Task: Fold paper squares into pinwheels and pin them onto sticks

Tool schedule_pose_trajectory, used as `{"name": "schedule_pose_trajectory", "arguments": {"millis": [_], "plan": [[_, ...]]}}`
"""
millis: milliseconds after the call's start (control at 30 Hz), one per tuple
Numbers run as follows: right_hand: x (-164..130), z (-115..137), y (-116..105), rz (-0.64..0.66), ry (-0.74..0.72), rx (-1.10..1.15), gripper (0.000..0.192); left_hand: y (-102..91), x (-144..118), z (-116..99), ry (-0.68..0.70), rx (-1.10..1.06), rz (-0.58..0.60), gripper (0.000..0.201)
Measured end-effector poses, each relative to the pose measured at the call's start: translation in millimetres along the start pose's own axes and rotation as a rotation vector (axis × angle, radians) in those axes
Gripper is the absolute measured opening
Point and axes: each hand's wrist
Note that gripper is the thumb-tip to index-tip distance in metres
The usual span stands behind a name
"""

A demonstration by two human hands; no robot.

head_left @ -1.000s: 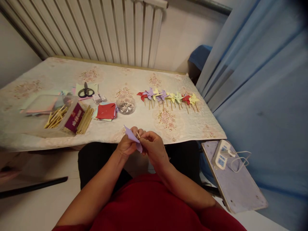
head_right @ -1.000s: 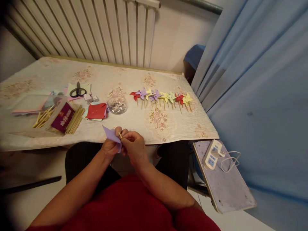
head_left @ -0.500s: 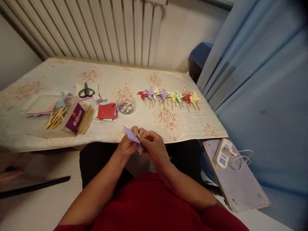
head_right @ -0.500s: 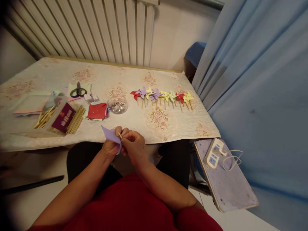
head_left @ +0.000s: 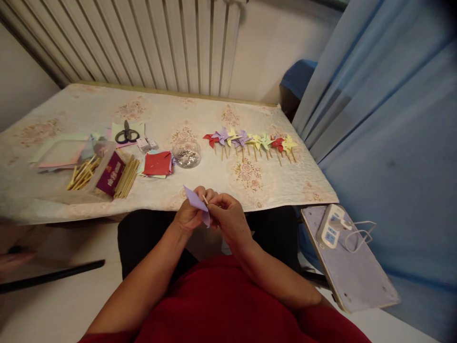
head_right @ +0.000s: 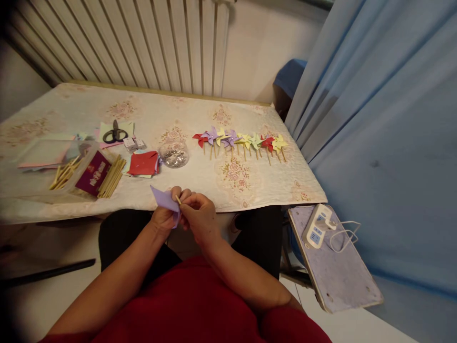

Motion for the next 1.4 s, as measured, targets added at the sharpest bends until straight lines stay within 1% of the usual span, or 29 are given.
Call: {"name": "schedule_pose_trajectory", "arguments": {"millis": [367, 600, 833, 1400], "plan": [[0, -1, 0, -0.014, 0.01, 0.015, 0.018, -3.3, 0, 1, 0.006, 0.009, -0.006, 0.047], [3, -6, -1, -0.006, 0.009, 0.028, 0.017, -9.7, -1, 2, 0.015, 0.002, 0.028, 0.04], [2, -4, -1, -0.003, 0.012, 0.019, 0.018, -14.4, 0, 3, 0.013, -0.006, 0.063, 0.036], [3, -6, -3, -0.005, -0.031, 0.0, 0.019, -11.1, -1, 3, 0.026, 0.013, 0.047, 0.04]]}}
Point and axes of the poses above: each hand's wrist, its own x-axis towards the middle knuckle, its own y-axis out of the palm, z = x × y, and after that the axes turned 5 degrees about -x, right-handed
